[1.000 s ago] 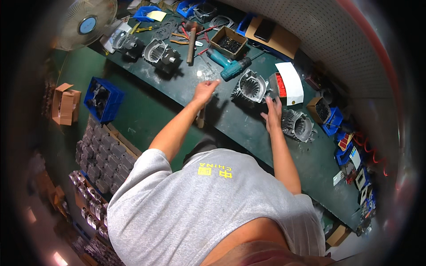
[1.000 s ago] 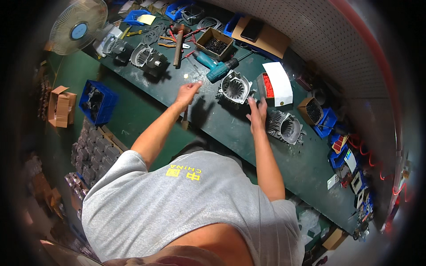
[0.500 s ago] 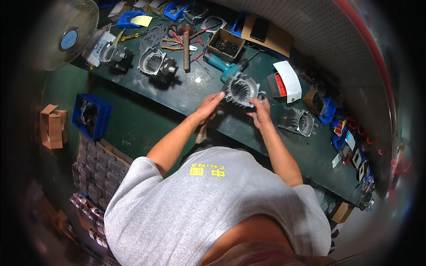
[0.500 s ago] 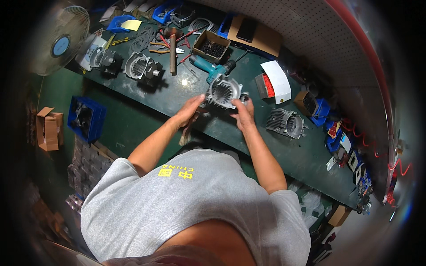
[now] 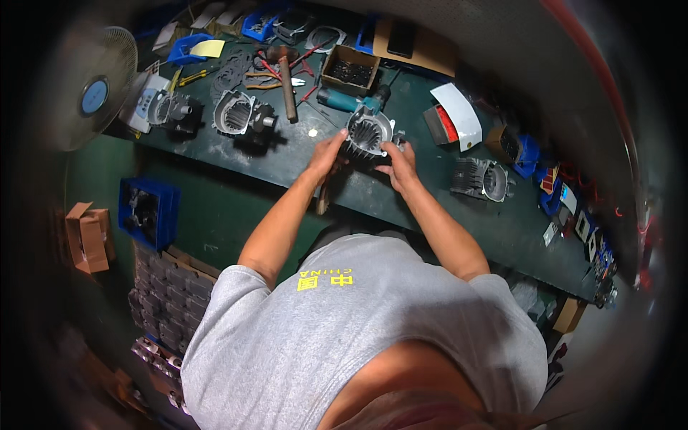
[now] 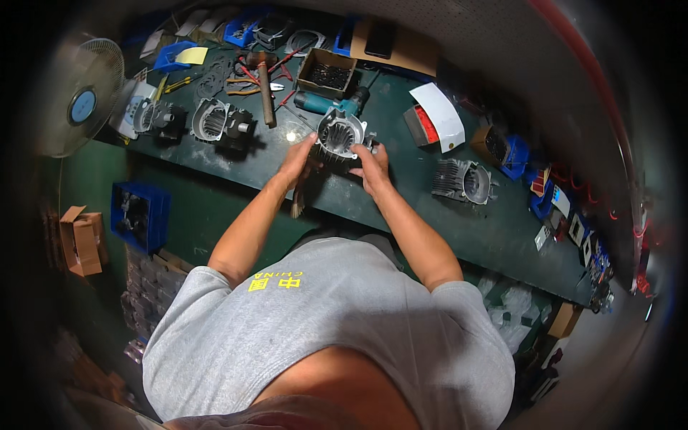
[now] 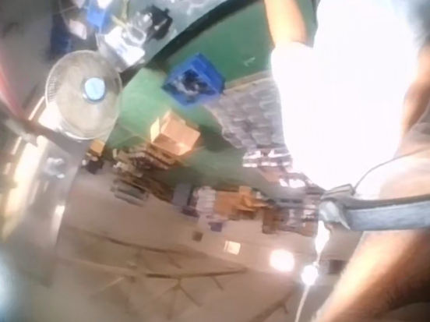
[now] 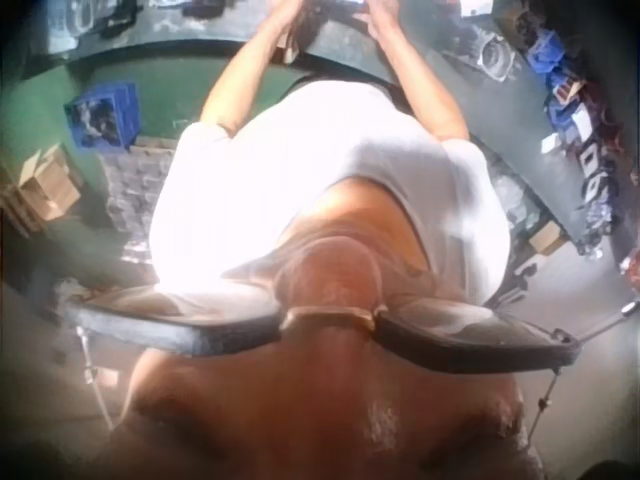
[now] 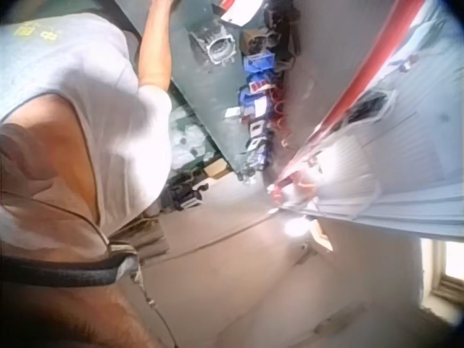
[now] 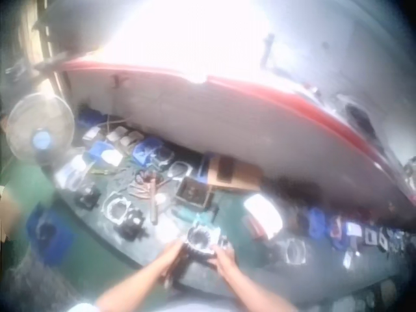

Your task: The person repeatedly picks up metal engine blocks from a pallet, brushes their surfaces and interiors with a small brush, and places them on a workbench. The person handles the parts one at a time, rotating them to reach different sides.

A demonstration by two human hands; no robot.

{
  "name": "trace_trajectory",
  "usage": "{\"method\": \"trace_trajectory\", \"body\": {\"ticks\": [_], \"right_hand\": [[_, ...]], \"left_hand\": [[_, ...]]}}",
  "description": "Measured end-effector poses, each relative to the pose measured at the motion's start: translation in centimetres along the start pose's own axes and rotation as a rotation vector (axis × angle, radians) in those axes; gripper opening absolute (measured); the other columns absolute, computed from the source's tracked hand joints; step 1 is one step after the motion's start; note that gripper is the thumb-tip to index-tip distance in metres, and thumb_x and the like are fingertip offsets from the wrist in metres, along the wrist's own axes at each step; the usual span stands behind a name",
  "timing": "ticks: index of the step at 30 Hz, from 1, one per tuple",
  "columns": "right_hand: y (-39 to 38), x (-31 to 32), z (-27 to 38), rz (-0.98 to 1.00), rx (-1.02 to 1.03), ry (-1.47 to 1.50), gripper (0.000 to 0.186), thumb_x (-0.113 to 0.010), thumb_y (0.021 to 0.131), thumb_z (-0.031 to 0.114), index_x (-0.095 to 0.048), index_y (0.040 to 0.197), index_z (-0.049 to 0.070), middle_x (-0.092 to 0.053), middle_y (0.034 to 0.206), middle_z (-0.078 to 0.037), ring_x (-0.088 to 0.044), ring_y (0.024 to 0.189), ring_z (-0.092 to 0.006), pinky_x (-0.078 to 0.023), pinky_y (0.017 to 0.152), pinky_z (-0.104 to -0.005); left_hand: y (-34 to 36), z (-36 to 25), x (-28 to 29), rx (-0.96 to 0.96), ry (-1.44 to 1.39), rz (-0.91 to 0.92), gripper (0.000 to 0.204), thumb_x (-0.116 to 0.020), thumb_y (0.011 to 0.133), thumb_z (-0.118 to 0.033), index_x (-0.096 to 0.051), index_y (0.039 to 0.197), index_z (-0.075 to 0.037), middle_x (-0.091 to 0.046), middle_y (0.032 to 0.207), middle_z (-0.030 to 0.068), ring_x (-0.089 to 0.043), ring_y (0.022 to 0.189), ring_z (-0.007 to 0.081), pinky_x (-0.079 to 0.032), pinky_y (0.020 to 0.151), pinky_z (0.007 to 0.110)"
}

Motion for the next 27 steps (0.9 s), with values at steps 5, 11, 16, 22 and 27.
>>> {"method": "trace_trajectory", "body": {"ticks": [5,11,16,22,27], "right_hand": [[0.3,0.8,-0.3,-0.060,-0.010,-0.107,0.070,-0.079,0.082,0.023,-0.044,0.141,0.011,-0.058,0.131,-0.011,-0.057,0.121,-0.0279,-0.051,0.086,-0.0609],[-0.4,2.6,0.5,0.046,-0.036,-0.178,0.088,-0.085,0.081,0.040,-0.037,0.148,0.009,-0.051,0.141,-0.015,-0.050,0.133,-0.0307,-0.050,0.096,-0.0595],[-2.3,10.3,0.4,-0.064,-0.006,-0.108,0.109,-0.086,0.076,0.054,-0.028,0.156,0.008,-0.042,0.151,-0.020,-0.046,0.138,-0.0380,-0.049,0.101,-0.0603],[-7.3,27.3,-2.7,-0.320,-0.321,0.389,0.118,-0.086,0.072,0.061,-0.025,0.161,0.012,-0.024,0.162,-0.029,-0.038,0.142,-0.0480,-0.051,0.100,-0.0655],[-8.4,33.1,-0.5,-0.356,-0.189,0.260,0.123,-0.087,0.073,0.058,-0.016,0.164,0.015,-0.010,0.166,-0.028,-0.026,0.148,-0.0517,-0.052,0.097,-0.0662]], "left_hand": [[0.8,1.2,-0.8,0.034,0.020,-0.007,0.071,-0.051,0.093,-0.074,-0.063,0.126,-0.012,-0.072,0.077,0.0113,-0.046,0.049,0.0118,-0.035,0.047,0.028],[1.0,1.9,-1.7,0.063,-0.002,0.079,0.072,-0.049,0.094,-0.074,-0.056,0.130,-0.012,-0.072,0.087,0.0159,-0.034,0.047,0.0084,-0.029,0.045,0.026],[0.1,2.5,-1.5,0.039,0.002,-0.005,0.073,-0.049,0.095,-0.074,-0.055,0.131,-0.011,-0.073,0.090,0.0185,-0.038,0.046,0.0095,-0.030,0.043,0.026],[-0.7,2.1,-1.6,0.018,0.027,-0.108,0.082,-0.049,0.096,-0.073,-0.047,0.143,-0.006,-0.072,0.098,0.0234,-0.038,0.045,0.0094,-0.032,0.042,0.027],[-2.8,1.4,-2.2,-0.046,0.080,-0.157,0.087,-0.050,0.097,-0.070,-0.040,0.154,-0.006,-0.071,0.109,0.0229,-0.035,0.045,0.0086,-0.031,0.042,0.026]]}}
Point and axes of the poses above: each hand's wrist, its own y-axis towards the middle knuckle, its own x-axis out of the back of the hand, z = x × y, the point moved 4 cm from there along y, towards the middle knuckle
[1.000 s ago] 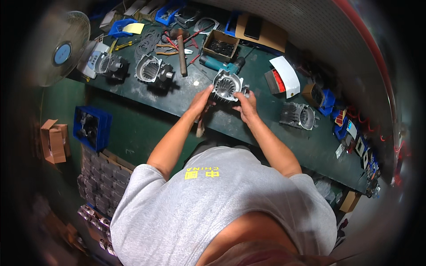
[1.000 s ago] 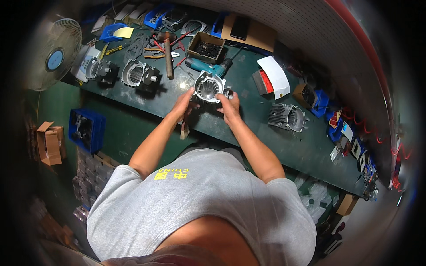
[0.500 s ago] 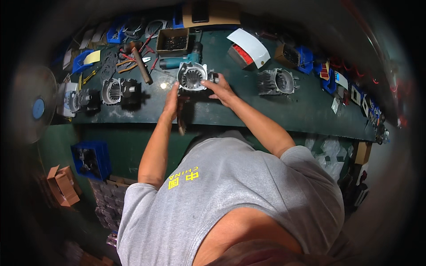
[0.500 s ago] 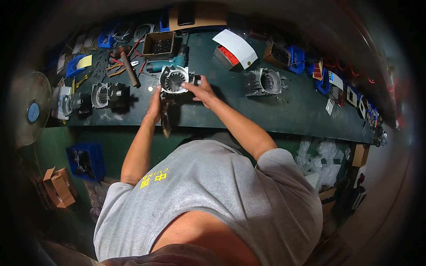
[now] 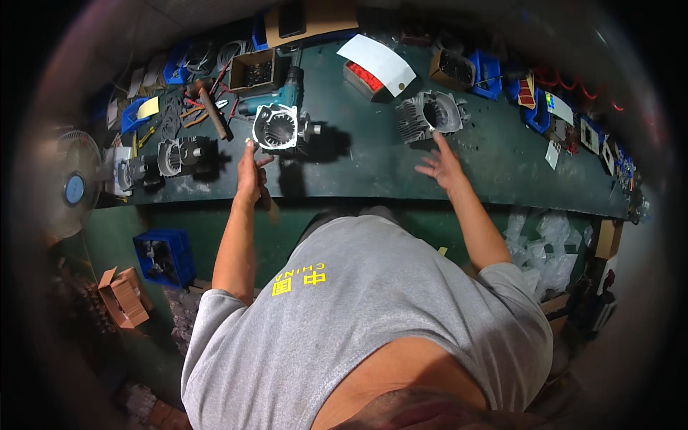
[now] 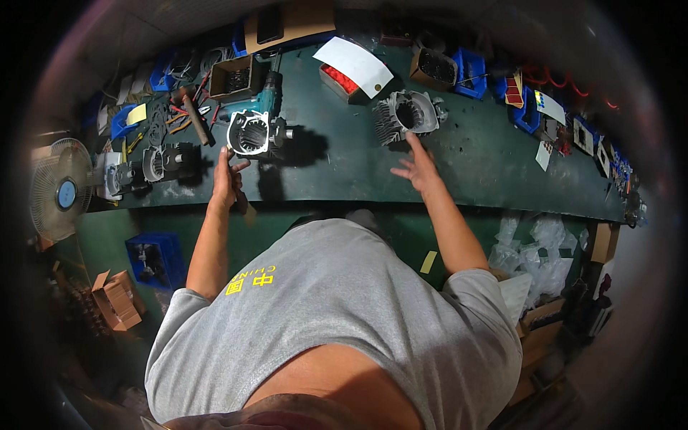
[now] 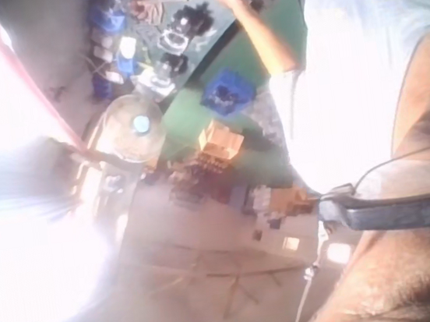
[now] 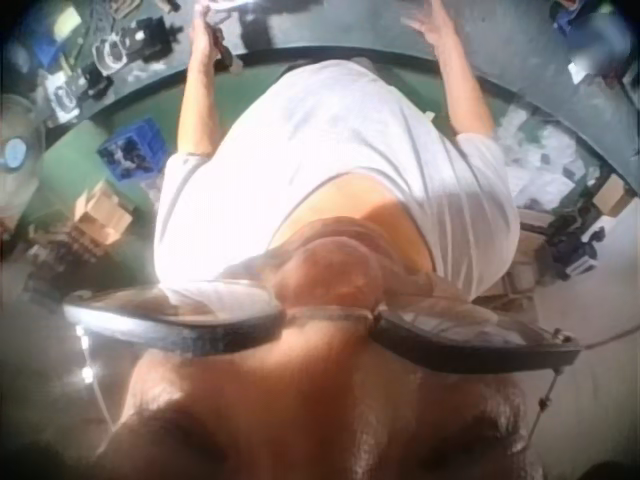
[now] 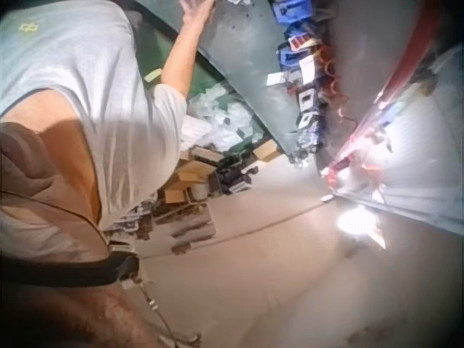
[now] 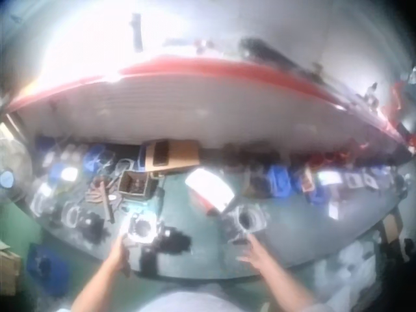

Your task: The person repeatedly picks up metal engine blocks from a pallet, brushes their surfaces and interiors with a small brush, and places them on a workbench. The person handles the parts one at a time, rotating them to reach different sides.

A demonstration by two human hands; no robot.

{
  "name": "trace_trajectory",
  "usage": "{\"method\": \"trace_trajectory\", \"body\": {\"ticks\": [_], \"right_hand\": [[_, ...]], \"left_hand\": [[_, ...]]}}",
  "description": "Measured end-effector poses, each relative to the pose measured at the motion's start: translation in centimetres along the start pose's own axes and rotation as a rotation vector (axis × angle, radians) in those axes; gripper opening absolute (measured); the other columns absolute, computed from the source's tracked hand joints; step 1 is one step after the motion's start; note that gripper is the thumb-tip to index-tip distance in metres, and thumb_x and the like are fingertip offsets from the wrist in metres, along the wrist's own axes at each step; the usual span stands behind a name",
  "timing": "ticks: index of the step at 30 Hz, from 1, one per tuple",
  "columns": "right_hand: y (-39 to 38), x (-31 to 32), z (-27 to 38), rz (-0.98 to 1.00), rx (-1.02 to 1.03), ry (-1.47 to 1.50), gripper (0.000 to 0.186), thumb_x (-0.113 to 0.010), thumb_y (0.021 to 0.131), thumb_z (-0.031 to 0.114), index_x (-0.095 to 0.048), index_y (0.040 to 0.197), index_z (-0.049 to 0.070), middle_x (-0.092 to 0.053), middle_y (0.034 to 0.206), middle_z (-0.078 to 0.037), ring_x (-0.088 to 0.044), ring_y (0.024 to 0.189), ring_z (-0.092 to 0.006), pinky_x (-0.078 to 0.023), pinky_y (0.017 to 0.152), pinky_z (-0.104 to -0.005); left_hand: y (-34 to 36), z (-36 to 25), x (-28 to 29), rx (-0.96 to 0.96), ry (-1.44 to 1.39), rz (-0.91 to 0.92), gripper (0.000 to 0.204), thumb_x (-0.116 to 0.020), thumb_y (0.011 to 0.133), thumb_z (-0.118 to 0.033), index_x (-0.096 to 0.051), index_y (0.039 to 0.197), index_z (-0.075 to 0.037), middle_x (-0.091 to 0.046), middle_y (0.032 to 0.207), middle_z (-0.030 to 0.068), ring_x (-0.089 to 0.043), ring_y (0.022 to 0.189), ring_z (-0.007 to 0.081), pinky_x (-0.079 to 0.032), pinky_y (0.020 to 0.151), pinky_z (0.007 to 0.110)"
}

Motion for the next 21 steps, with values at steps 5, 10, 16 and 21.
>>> {"method": "trace_trajectory", "body": {"ticks": [5,10,16,21], "right_hand": [[2.4,-0.4,5.2,0.037,0.158,0.113,0.103,-0.084,0.079,0.052,-0.030,0.159,0.016,-0.034,0.159,-0.023,-0.040,0.143,-0.0442,-0.054,0.097,-0.0647],[6.2,1.7,4.7,0.031,0.106,0.015,0.077,-0.075,0.086,0.018,-0.031,0.147,0.002,-0.042,0.145,-0.024,-0.056,0.124,-0.0451,-0.060,0.084,-0.0680],[5.7,0.8,3.8,-0.010,0.074,0.139,0.055,-0.055,0.086,-0.007,-0.036,0.137,-0.003,-0.045,0.136,-0.025,-0.059,0.115,-0.0485,-0.059,0.086,-0.0720],[2.4,-2.6,1.1,0.032,0.032,0.254,0.054,-0.053,0.085,-0.008,-0.039,0.136,-0.004,-0.046,0.134,-0.025,-0.058,0.115,-0.0489,-0.056,0.089,-0.0750]], "left_hand": [[-1.1,0.3,-0.4,-0.019,0.011,-0.025,0.077,-0.054,0.098,-0.066,-0.048,0.147,-0.007,-0.073,0.106,0.0187,-0.038,0.044,0.0087,-0.031,0.041,0.025],[-1.4,0.3,-1.1,0.011,-0.033,-0.068,0.068,-0.058,0.098,-0.062,-0.052,0.139,-0.007,-0.073,0.106,0.0189,-0.039,0.044,0.0087,-0.031,0.040,0.025],[-1.9,-0.1,-1.6,-0.009,-0.048,-0.071,0.062,-0.062,0.097,-0.058,-0.055,0.131,-0.008,-0.073,0.106,0.0196,-0.038,0.044,0.0073,-0.030,0.041,0.025],[-0.8,-0.3,-1.9,-0.014,-0.024,-0.045,0.056,-0.066,0.095,-0.054,-0.057,0.123,-0.006,-0.073,0.103,0.0195,-0.038,0.044,0.0066,-0.030,0.040,0.024]]}}
Point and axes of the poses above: each hand's wrist, its own y-axis towards the middle knuckle, its own x-axis out of the back of the hand, z = x × y, the point moved 4 cm from there along y, towards the middle knuckle
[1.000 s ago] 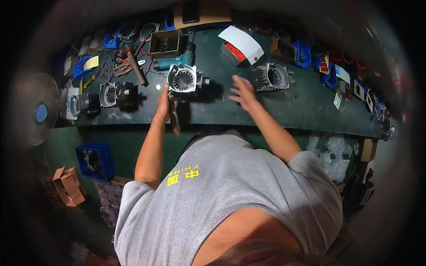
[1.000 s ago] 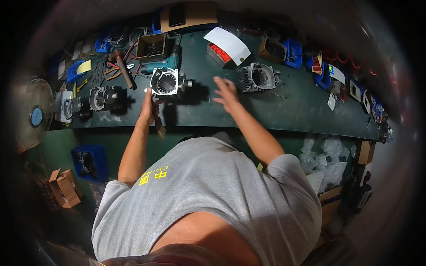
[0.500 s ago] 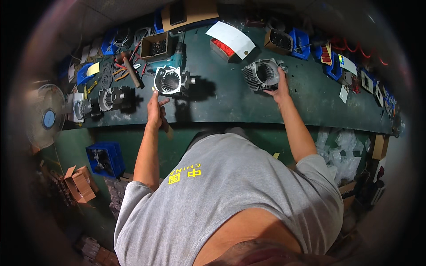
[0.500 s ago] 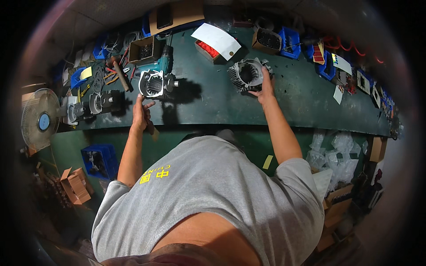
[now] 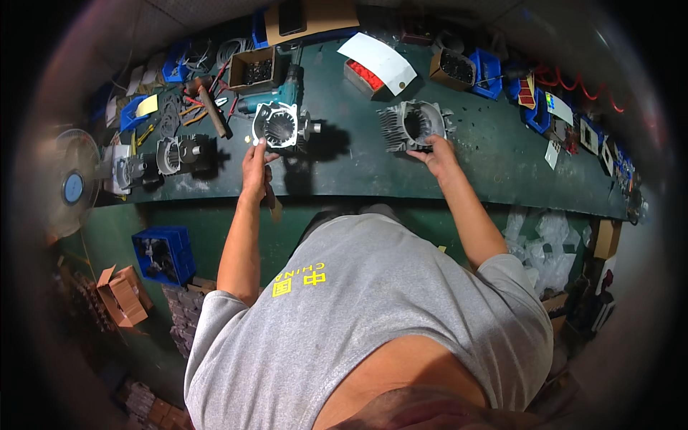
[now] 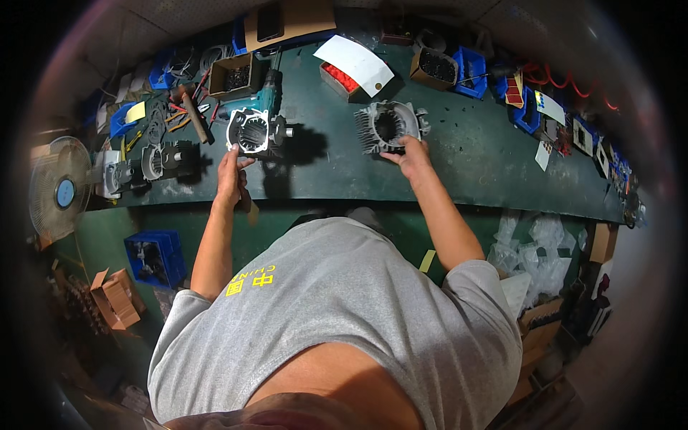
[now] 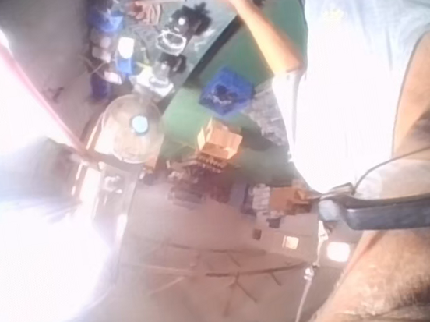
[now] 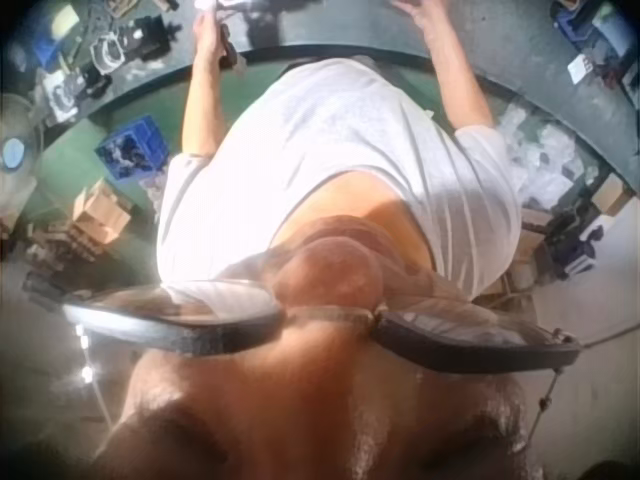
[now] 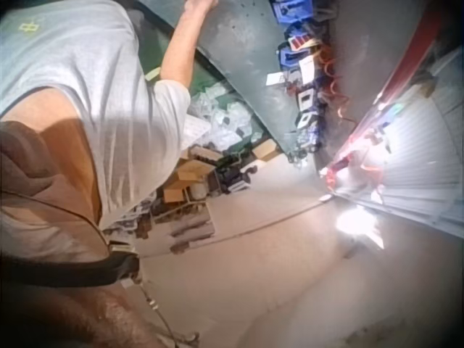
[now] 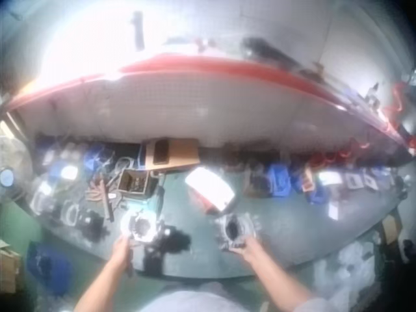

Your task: The person repeatedly picks up metal engine blocks from a pallet, brushes their surfaces and interiors with a small brush, and places them on a workbench. The person handles the parts one at a time, rotating them to reach different sides.

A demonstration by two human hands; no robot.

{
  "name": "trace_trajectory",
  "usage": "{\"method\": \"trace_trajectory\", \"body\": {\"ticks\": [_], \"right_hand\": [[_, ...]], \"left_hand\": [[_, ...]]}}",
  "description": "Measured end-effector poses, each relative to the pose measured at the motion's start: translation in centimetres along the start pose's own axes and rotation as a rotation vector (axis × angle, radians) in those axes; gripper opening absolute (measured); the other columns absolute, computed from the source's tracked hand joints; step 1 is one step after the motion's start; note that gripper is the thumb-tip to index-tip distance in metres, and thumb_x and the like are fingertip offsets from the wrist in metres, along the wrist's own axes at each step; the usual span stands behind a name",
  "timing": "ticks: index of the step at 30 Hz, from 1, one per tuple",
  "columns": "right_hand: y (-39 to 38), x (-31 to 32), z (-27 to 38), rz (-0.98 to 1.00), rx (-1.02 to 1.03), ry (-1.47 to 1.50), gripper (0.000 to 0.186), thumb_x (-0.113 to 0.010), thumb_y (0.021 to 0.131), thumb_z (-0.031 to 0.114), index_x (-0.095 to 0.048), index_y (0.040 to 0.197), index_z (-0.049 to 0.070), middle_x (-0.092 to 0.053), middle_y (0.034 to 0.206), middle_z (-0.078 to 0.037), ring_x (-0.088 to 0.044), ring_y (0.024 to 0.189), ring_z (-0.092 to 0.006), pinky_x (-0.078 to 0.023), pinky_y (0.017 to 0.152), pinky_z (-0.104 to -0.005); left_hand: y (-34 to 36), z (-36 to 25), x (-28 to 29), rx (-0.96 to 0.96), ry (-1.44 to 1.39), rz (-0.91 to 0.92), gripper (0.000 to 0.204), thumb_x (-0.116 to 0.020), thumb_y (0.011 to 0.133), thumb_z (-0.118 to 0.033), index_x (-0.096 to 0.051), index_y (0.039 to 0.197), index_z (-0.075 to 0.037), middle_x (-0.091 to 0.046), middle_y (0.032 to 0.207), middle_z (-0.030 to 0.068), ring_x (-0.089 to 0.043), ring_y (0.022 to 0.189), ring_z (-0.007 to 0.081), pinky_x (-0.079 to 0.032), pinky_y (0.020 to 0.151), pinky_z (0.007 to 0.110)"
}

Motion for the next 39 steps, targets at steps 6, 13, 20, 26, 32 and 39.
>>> {"method": "trace_trajectory", "body": {"ticks": [6,13,20,26,32,39], "right_hand": [[-2.3,-2.9,-3.1,-0.082,0.054,0.007,0.051,-0.051,0.085,-0.009,-0.041,0.135,-0.003,-0.045,0.135,-0.025,-0.057,0.117,-0.0490,-0.054,0.090,-0.0760],[-3.1,-1.7,-2.7,-0.175,0.090,0.055,0.041,-0.049,0.088,-0.008,-0.046,0.129,-0.013,-0.052,0.130,-0.029,-0.060,0.115,-0.0503,-0.056,0.092,-0.0731],[-3.0,-0.4,-3.8,-0.173,0.007,0.050,0.051,-0.060,0.092,0.010,-0.044,0.138,-0.006,-0.045,0.139,-0.030,-0.052,0.125,-0.0516,-0.060,0.091,-0.0653],[-3.9,0.8,-3.8,-0.066,-0.001,-0.047,0.079,-0.072,0.092,0.033,-0.033,0.154,0.004,-0.028,0.158,-0.020,-0.040,0.137,-0.0511,-0.059,0.096,-0.0609],[-9.4,4.0,-5.1,-0.083,0.306,-0.611,0.067,-0.056,0.101,0.051,-0.040,0.147,0.005,-0.041,0.150,-0.016,-0.060,0.122,-0.0388,-0.061,0.082,-0.0510],[-2.5,9.8,-10.3,0.419,0.260,-1.312,0.026,-0.063,0.100,0.024,-0.064,0.097,-0.002,-0.065,0.075,-0.010,-0.061,0.056,-0.0161,-0.051,0.050,-0.0322]], "left_hand": [[0.7,-0.2,0.2,-0.003,0.065,0.028,0.054,-0.067,0.094,-0.051,-0.058,0.120,-0.005,-0.073,0.100,0.0180,-0.040,0.044,0.0065,-0.032,0.041,0.024],[1.4,0.1,0.8,-0.035,0.093,0.077,0.047,-0.066,0.096,-0.051,-0.057,0.114,-0.008,-0.073,0.095,0.0166,-0.040,0.044,0.0064,-0.032,0.040,0.024],[1.3,0.2,1.1,-0.044,0.085,0.084,0.063,-0.071,0.092,-0.053,-0.056,0.127,-0.003,-0.073,0.094,0.0133,-0.040,0.045,0.0053,-0.030,0.039,0.024],[0.8,1.5,1.7,-0.149,0.034,0.039,0.079,-0.073,0.092,-0.052,-0.046,0.150,-0.005,-0.074,0.092,0.0094,-0.038,0.044,0.0044,-0.029,0.041,0.024],[-1.8,9.9,8.4,-0.240,0.153,-0.232,0.077,-0.077,0.090,-0.048,-0.053,0.146,0.001,-0.072,0.095,0.0101,-0.060,0.071,0.0086,-0.049,0.064,0.025],[-19.3,32.6,17.5,0.179,0.511,-0.782,0.026,-0.069,0.078,-0.026,-0.064,0.090,-0.003,-0.070,0.097,0.0228,-0.068,0.096,0.0427,-0.054,0.084,0.047]]}}
Point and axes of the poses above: each hand's wrist, its own y-axis towards the middle knuckle, its own x-axis out of the back of the hand, z = x × y, the point moved 4 cm from there along y, towards the middle knuckle
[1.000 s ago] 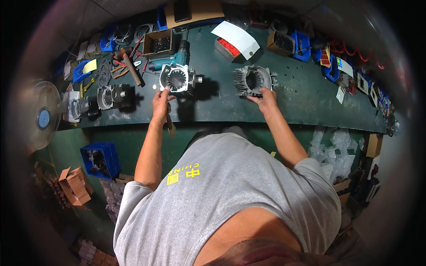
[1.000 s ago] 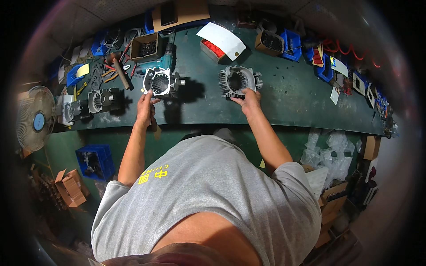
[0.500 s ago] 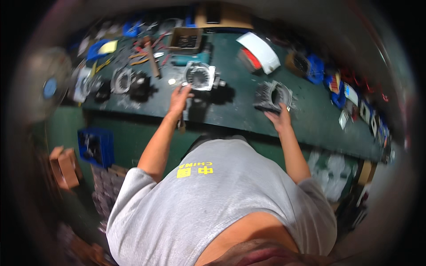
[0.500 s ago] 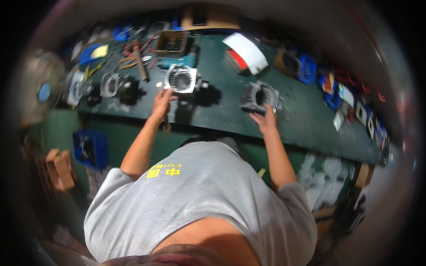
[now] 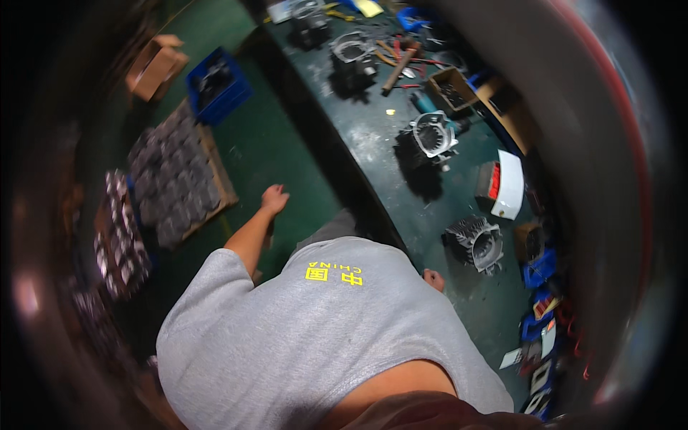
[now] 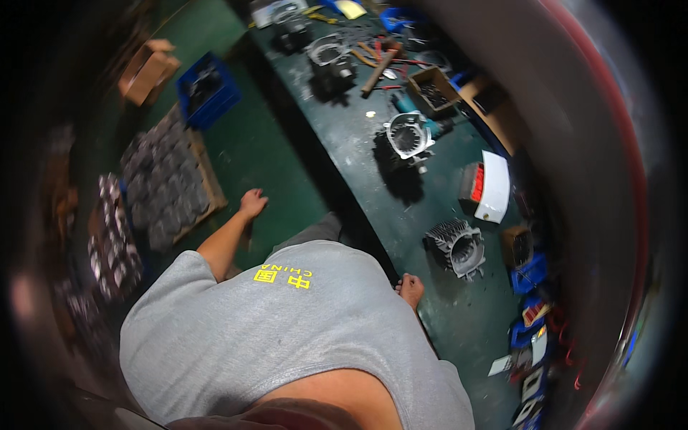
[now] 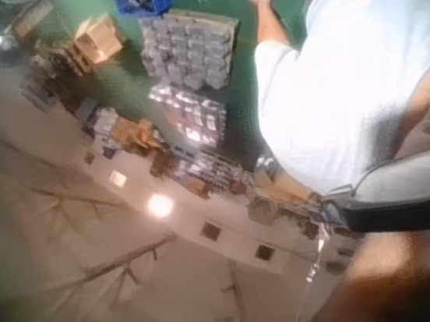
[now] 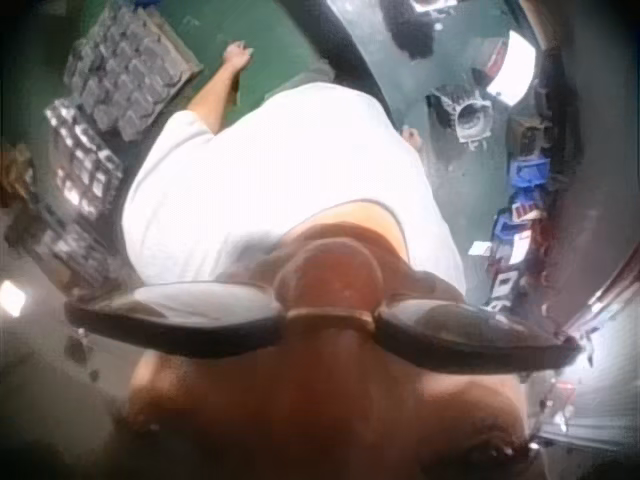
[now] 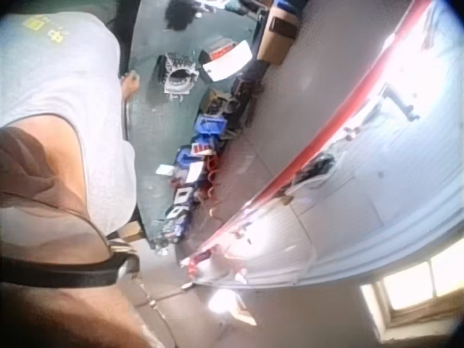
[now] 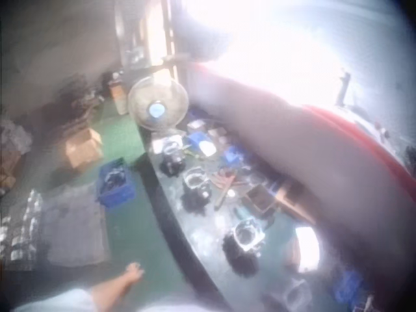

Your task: The person repeatedly picks up metal engine blocks from a pallet, brushes their surfaces and interiors with a small brush, and places them on a workbench. The person handles the parts one at a time, rotating them to reach different sides.

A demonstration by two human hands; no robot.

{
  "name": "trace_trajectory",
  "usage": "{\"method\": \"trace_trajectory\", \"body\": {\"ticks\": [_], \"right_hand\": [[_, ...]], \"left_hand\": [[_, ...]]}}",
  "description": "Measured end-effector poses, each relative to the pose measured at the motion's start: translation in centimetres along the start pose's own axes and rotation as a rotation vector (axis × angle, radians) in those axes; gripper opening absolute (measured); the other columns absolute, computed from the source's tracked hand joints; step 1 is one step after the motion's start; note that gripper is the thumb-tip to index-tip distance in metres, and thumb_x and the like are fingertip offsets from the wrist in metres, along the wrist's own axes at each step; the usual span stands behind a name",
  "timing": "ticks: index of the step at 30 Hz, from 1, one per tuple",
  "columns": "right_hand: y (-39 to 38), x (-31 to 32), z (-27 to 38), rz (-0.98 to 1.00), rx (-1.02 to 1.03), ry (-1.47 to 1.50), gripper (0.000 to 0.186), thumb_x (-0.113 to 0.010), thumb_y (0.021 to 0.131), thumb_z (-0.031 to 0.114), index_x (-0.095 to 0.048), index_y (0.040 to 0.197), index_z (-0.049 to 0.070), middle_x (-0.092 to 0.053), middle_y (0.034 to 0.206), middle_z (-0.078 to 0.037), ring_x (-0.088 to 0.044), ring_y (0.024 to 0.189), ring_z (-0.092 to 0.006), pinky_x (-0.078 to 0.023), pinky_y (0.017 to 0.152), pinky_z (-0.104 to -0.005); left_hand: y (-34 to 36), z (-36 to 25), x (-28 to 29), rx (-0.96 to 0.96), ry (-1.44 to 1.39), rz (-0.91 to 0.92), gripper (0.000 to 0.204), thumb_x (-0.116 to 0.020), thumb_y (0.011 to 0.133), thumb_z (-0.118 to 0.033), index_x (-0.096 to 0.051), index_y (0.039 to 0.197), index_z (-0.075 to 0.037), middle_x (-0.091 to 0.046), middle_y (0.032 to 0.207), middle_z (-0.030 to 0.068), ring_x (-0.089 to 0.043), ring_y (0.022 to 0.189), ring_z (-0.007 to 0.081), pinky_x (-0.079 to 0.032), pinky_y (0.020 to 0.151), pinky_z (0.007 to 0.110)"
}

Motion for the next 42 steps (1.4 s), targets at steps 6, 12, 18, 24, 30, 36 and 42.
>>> {"method": "trace_trajectory", "body": {"ticks": [6,12,18,24,30,36,42], "right_hand": [[2.2,-2.9,2.2,0.288,0.188,-0.071,0.020,-0.063,0.097,0.016,-0.065,0.092,-0.003,-0.063,0.069,-0.008,-0.061,0.055,-0.0165,-0.050,0.048,-0.0322],[8.9,-6.0,-4.0,0.504,0.522,-0.388,0.023,-0.069,0.088,0.016,-0.074,0.091,-0.006,-0.070,0.075,-0.010,-0.065,0.064,-0.0145,-0.052,0.063,-0.0329],[6.7,-14.1,5.0,0.782,0.368,-0.430,0.017,-0.065,0.094,0.011,-0.071,0.097,-0.004,-0.068,0.076,-0.007,-0.063,0.063,-0.0141,-0.052,0.059,-0.0307],[1.9,-24.0,10.7,0.816,0.317,-0.563,0.013,-0.060,0.095,0.010,-0.067,0.101,0.002,-0.067,0.079,-0.007,-0.066,0.064,-0.0191,-0.059,0.057,-0.0375],[0.6,-32.3,8.5,0.716,0.481,-0.888,0.026,-0.069,0.083,0.023,-0.074,0.091,-0.002,-0.075,0.080,-0.012,-0.072,0.074,-0.0205,-0.057,0.070,-0.0354],[-3.6,-42.5,9.6,0.845,0.566,-0.988,0.022,-0.072,0.084,0.023,-0.076,0.088,0.001,-0.071,0.075,-0.009,-0.069,0.074,-0.0177,-0.055,0.069,-0.0362],[-9.0,-56.0,14.3,0.900,0.184,-1.024,0.019,-0.067,0.092,0.010,-0.071,0.109,0.002,-0.068,0.086,-0.009,-0.067,0.070,-0.0209,-0.064,0.068,-0.0465]], "left_hand": [[-23.9,17.4,0.3,0.521,0.138,0.140,0.030,-0.072,0.077,-0.028,-0.070,0.092,-0.002,-0.073,0.103,0.0230,-0.071,0.103,0.0394,-0.055,0.087,0.047],[-37.7,20.0,-5.8,0.809,-0.161,0.182,0.029,-0.078,0.075,-0.025,-0.069,0.090,-0.001,-0.074,0.097,0.0210,-0.074,0.094,0.0342,-0.057,0.080,0.045],[-43.0,25.0,-10.9,0.962,-0.430,0.057,0.026,-0.077,0.076,-0.026,-0.066,0.085,-0.004,-0.072,0.085,0.0170,-0.073,0.077,0.0307,-0.056,0.070,0.044],[-42.7,32.9,-10.1,1.030,-0.572,0.013,0.033,-0.079,0.076,-0.033,-0.067,0.087,-0.004,-0.071,0.085,0.0159,-0.072,0.082,0.0328,-0.055,0.070,0.044],[-41.7,40.3,-2.9,0.943,-0.701,-0.249,0.029,-0.077,0.082,-0.031,-0.066,0.087,-0.005,-0.070,0.080,0.0148,-0.070,0.071,0.0304,-0.053,0.067,0.045],[-42.9,44.2,1.6,0.932,-1.108,-0.467,0.022,-0.073,0.091,-0.025,-0.064,0.092,-0.005,-0.067,0.076,0.0089,-0.056,0.054,0.0178,-0.043,0.048,0.037],[-45.5,46.6,-2.7,1.165,-1.056,-0.305,0.027,-0.075,0.088,-0.032,-0.064,0.082,-0.008,-0.064,0.071,0.0073,-0.060,0.057,0.0179,-0.045,0.045,0.040]]}}
Point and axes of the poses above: each hand's wrist, its own y-axis towards the middle knuckle, its own x-axis out of the back of the hand, z = x × y, the point moved 4 cm from there along y, towards the middle knuckle
